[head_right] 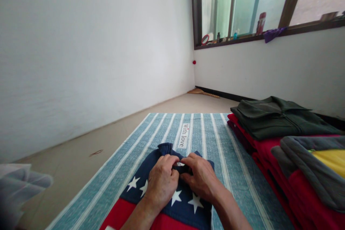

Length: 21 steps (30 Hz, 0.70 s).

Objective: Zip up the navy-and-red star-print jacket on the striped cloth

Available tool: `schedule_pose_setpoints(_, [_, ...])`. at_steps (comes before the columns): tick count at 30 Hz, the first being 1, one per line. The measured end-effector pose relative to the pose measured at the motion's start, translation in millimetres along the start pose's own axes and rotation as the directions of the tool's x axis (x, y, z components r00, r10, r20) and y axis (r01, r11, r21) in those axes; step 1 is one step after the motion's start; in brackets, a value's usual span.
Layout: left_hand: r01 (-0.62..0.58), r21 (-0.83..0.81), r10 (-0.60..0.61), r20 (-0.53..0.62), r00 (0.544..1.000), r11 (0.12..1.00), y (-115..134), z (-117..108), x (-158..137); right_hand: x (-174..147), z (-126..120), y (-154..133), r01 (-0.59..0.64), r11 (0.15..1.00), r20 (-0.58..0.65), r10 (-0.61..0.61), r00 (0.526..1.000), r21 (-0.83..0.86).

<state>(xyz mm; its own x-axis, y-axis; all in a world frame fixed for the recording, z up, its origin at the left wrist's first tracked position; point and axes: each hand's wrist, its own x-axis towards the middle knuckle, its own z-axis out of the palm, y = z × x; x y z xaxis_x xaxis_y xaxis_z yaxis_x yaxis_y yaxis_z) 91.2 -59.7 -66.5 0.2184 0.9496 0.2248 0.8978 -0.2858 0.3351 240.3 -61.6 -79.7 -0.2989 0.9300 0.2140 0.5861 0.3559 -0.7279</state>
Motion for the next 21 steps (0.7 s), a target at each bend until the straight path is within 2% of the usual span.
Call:
schedule_pose_setpoints(10, [-0.005,-0.052,0.005,-0.005,1.000,0.999,0.1,-2.4,0.7,-0.6,1.6,0.2,-0.069,0.997,-0.092,0.072,0.993,0.034])
schedule_pose_setpoints(21, [0.019,-0.070,-0.016,0.037,0.999,0.997,-1.0,-2.1,-0.4,-0.1,3.8,0.7,-0.127,0.991,-0.111,0.132,0.985,0.048])
